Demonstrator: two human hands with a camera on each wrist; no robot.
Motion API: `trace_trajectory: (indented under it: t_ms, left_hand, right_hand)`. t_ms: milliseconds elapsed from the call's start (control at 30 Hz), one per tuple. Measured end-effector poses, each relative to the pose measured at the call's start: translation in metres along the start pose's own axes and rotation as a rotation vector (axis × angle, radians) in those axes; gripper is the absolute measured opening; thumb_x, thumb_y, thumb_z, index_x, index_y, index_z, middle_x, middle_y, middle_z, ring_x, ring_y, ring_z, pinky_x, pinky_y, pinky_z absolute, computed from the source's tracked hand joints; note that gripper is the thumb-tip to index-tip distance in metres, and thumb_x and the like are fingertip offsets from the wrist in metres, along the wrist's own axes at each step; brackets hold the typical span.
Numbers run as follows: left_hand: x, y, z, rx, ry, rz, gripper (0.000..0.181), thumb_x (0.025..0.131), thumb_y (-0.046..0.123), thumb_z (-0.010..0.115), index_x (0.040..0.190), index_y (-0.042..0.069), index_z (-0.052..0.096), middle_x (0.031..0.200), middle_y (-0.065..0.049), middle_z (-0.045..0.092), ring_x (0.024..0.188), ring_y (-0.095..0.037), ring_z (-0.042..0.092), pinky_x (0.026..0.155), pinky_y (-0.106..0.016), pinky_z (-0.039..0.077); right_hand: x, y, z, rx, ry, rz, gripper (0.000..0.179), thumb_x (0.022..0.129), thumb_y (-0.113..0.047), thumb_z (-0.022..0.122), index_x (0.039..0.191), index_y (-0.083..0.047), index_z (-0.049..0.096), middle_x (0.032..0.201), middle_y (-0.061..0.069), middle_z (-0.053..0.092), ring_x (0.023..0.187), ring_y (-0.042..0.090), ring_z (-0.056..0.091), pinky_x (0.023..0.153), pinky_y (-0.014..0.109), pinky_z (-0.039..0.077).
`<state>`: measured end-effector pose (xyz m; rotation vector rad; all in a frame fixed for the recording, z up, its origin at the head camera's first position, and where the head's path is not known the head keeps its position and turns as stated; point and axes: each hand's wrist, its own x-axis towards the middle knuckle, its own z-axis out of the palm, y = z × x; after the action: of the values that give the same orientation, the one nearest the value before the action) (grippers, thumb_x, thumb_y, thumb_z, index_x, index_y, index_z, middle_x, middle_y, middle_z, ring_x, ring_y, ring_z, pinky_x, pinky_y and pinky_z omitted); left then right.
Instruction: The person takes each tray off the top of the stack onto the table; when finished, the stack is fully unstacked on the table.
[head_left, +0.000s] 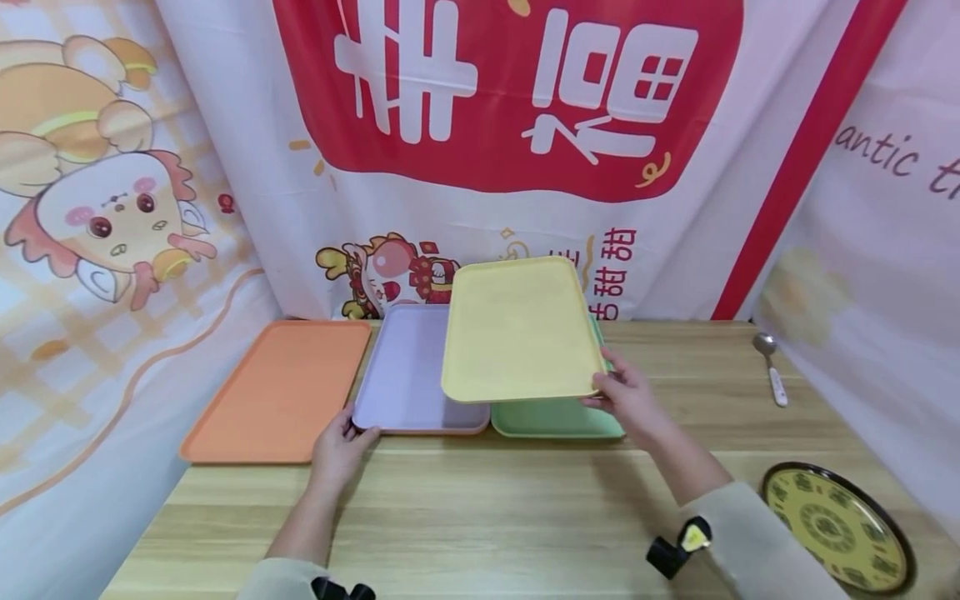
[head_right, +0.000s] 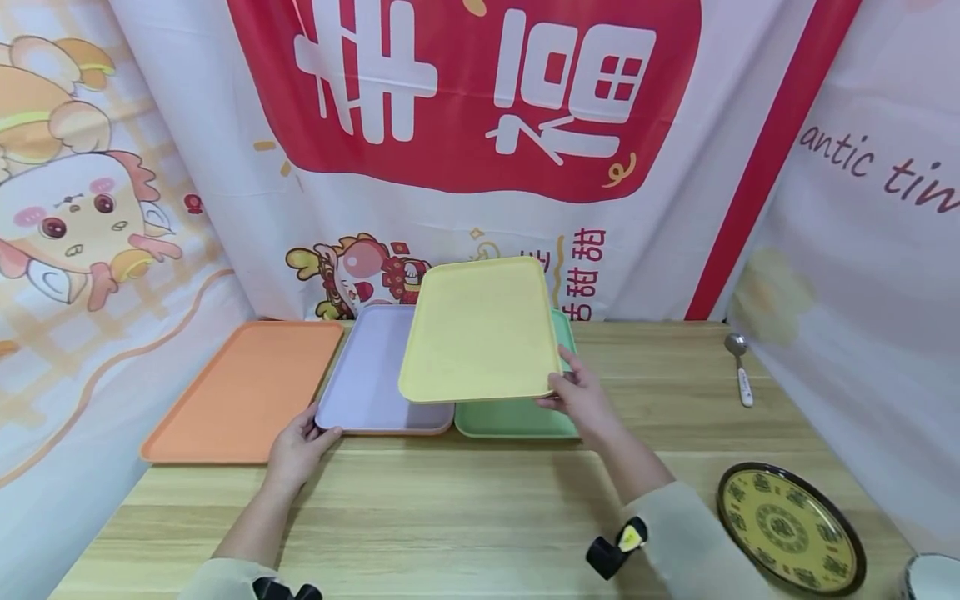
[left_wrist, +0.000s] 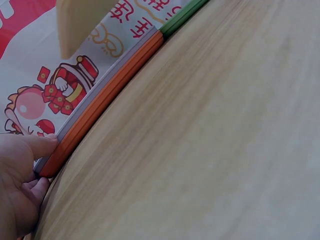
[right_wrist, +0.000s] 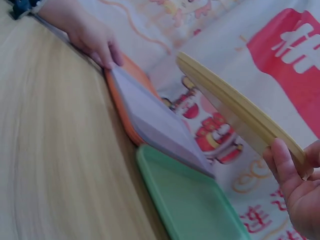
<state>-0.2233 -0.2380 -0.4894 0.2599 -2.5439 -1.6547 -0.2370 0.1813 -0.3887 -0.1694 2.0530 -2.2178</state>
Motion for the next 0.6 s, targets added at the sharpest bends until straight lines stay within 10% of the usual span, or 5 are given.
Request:
trace_trajectory:
  t_ms: [600]
  left_hand:
    - [-0.004,0.003,-0.008,-0.007,-0.005,-0.006,0.074,0.094,0.009,0.064,0.149,-0.014,0.021,0.153,-0.035,0.026,0.141,-0.047,0.03,0.118,-0.047,0.033]
  right_hand:
    - [-0.05,-0.023,-0.14,0.101,0.024,-0.173,0.055,0.1,0.004,0.046,0.151,-0.013,0.035,0.101,-0.006,0.069,0.085,0.009,0.069,0.073,0.023,0.063]
